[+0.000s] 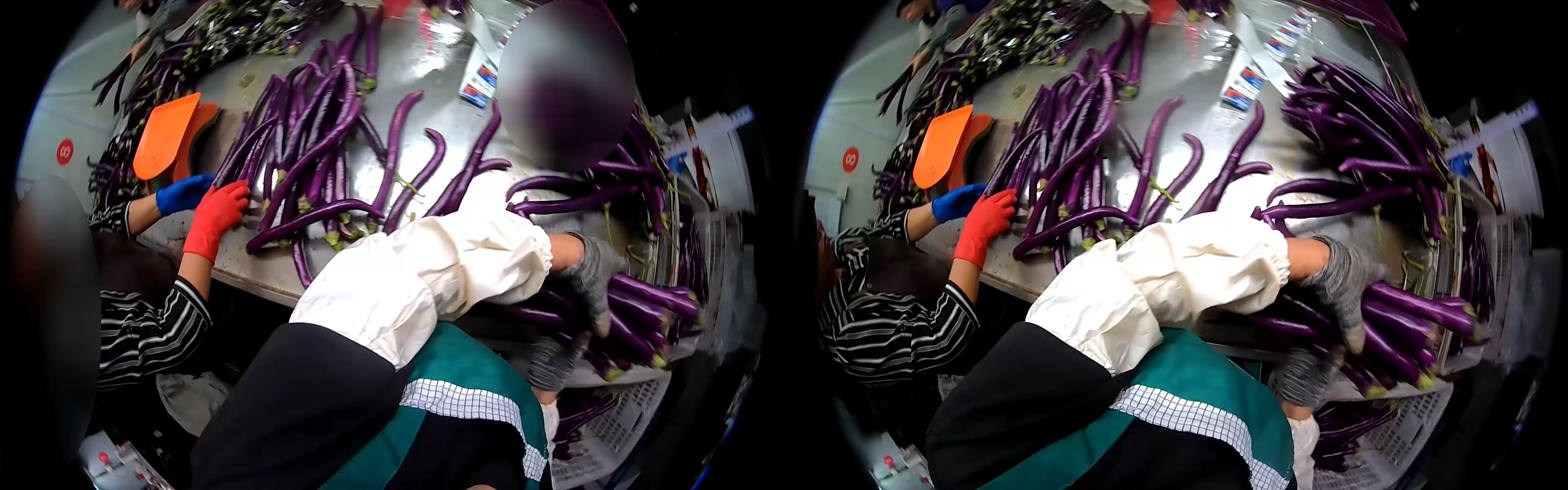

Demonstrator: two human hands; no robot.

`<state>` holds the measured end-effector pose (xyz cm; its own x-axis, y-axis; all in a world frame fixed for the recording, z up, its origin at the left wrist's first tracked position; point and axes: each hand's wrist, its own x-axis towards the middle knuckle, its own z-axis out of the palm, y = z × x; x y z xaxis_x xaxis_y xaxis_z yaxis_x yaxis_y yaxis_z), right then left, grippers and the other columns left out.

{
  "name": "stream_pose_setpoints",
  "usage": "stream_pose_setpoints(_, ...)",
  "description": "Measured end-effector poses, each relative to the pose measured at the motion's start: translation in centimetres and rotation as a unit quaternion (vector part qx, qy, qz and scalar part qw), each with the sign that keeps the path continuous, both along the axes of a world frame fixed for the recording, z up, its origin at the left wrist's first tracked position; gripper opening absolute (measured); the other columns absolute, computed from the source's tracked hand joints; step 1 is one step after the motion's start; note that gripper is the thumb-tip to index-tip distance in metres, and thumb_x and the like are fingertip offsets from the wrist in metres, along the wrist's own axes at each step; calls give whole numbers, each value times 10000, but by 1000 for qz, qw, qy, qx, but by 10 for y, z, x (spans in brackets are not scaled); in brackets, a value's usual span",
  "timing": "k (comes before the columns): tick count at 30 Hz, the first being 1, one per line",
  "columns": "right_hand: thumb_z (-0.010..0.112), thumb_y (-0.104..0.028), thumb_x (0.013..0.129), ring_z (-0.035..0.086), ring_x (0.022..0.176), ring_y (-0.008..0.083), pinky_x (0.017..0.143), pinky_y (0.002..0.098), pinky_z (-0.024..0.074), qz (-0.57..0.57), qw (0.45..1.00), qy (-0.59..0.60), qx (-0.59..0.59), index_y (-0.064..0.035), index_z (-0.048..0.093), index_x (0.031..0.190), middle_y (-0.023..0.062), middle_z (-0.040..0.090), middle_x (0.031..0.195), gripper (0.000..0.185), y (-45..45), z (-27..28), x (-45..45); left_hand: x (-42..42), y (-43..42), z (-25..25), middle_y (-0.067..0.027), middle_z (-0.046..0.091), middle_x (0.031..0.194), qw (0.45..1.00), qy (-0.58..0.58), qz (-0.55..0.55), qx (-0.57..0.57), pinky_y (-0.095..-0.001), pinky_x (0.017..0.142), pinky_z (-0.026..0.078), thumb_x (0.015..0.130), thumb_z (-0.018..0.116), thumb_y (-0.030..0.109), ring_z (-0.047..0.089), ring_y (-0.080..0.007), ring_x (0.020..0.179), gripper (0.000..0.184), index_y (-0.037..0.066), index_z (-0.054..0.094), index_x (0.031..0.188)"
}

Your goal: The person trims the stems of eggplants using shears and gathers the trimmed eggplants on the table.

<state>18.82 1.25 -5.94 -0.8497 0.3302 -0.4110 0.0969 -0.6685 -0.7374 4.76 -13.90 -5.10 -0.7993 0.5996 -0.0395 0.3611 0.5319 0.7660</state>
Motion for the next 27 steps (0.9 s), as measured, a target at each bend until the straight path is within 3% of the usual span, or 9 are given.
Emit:
stream_pose_setpoints(6, 471, -345, 854, 414, 1116, 226, 987, 389, 298, 164, 941, 114, 273, -30, 414, 1197, 99, 452, 1212, 469, -56, 109, -92, 30, -66, 9, -142, 528, 897, 992, 39, 111, 54, -373, 744, 403, 680, 587, 467, 525, -288, 847, 509, 66, 531, 988)
stream_pose_setpoints(9, 479, -348, 841, 417, 1114, 229, 982, 396, 298, 281, 856, 182, 394, -35, 418, 1196, 99, 457, 1203, 477, -119, 156, -146, 40, -113, 3, -135, 533, 858, 976, 61, 199, 63, -373, 719, 407, 688, 585, 441, 530, -286, 816, 457, 72, 545, 955)
stream_pose_setpoints(12, 487, -351, 828, 420, 1112, 233, 976, 404, 299, 378, 722, 250, 523, -39, 422, 1194, 100, 461, 1195, 485, -194, 175, -186, 54, -160, -7, -129, 537, 819, 951, 87, 293, 56, -372, 695, 411, 697, 582, 416, 535, -283, 784, 406, 79, 559, 922)
stream_pose_setpoints(15, 494, -354, 815, 422, 1110, 236, 971, 412, 299, 442, 557, 306, 633, -44, 426, 1193, 100, 466, 1187, 493, -271, 157, -204, 78, -223, -21, -123, 542, 780, 912, 112, 394, 16, -371, 670, 414, 705, 579, 390, 540, -281, 753, 356, 86, 573, 889)
stream_pose_setpoints(18, 502, -357, 803, 425, 1108, 240, 965, 419, 299, 476, 429, 350, 683, -48, 430, 1191, 101, 470, 1179, 502, -324, 130, -205, 102, -299, -40, -117, 546, 741, 860, 135, 490, -50, -371, 646, 418, 713, 576, 365, 545, -279, 721, 308, 92, 587, 856)
stream_pose_setpoints(23, 515, -363, 781, 429, 1104, 246, 956, 432, 300, 504, 306, 445, 674, -56, 437, 1189, 102, 478, 1166, 516, -345, 96, -174, 166, -438, -62, -106, 554, 676, 775, 105, 601, -166, -369, 605, 424, 726, 572, 322, 554, -275, 669, 234, 104, 610, 801)
stream_pose_setpoints(27, 526, -367, 764, 433, 1102, 251, 949, 443, 300, 518, 262, 515, 631, -62, 442, 1187, 103, 483, 1155, 528, -343, 76, -138, 216, -515, -71, -98, 560, 624, 752, 50, 626, -200, -369, 573, 429, 737, 568, 289, 561, -272, 627, 187, 113, 628, 756)
